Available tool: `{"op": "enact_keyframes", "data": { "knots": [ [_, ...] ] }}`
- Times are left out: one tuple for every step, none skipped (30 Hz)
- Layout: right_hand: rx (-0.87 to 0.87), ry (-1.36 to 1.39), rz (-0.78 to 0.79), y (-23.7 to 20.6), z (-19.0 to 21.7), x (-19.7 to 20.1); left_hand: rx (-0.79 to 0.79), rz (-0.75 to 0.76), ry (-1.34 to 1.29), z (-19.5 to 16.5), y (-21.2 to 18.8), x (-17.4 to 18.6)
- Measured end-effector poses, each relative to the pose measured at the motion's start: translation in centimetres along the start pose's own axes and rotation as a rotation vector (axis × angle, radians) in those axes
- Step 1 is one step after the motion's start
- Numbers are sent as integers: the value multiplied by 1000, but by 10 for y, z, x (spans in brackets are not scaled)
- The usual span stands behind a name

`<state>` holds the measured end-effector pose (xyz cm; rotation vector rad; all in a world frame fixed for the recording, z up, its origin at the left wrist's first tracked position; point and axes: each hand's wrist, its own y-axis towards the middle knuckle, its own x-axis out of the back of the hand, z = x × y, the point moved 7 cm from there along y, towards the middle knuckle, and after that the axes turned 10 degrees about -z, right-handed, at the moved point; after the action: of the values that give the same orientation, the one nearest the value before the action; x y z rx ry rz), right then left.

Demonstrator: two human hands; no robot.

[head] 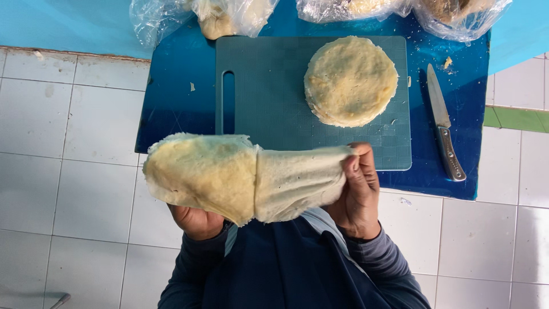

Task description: The person sits at a table and peels a thin translucent film off flattened dough discs one at a time, stretching the film away by hand and placing the peeled dough onto a growing stack on the cutting board. A knife rests on the table but is not used.

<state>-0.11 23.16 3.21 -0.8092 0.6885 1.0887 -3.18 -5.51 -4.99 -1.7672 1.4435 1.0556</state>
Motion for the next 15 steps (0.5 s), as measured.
{"op": "enact_keyframes", "data": {
  "knots": [
    [53, 5, 4, 0, 6, 1, 27, -33, -5, 2, 0, 5],
    [69, 24, 4, 1, 9, 3, 54, -66, -10, 4, 0, 10],
    [86, 44, 4, 1, 13, 6, 80, -97, -16, 5, 0, 15],
    [102, 64, 3, 2, 18, 10, 122, -99, -52, 5, -2, 17],
    [118, 81, -57, 2, 24, 19, 164, -100, -87, 5, -5, 19],
    [134, 97, -118, 1, 32, 28, 206, -102, -124, 5, -6, 21],
    [151, 112, -178, 0, 41, 38, 279, -85, -199, 6, -5, 21],
    [167, 126, -179, 2, 51, 45, 352, -69, -273, 5, -3, 22],
    [183, 141, -179, 7, 63, 52, 425, -51, -347, 4, 0, 22],
    [200, 157, -178, 11, 74, 58, 498, -33, -422, 2, 3, 21],
    [269, 43, -234, 14, 90, 67, 571, -14, -496, 1, 5, 20],
    [337, -71, -289, 18, 107, 75, 643, 5, -570, 2, 5, 18],
    [469, -205, -292, 23, 130, 77, 642, 4, -571, 3, 7, 18],
    [601, -338, -293, 28, 154, 76, 640, 4, -571, 3, 8, 17],
    [754, -449, -301, 35, 180, 73, 639, 1, -571, 4, 9, 15]
  ]
}}
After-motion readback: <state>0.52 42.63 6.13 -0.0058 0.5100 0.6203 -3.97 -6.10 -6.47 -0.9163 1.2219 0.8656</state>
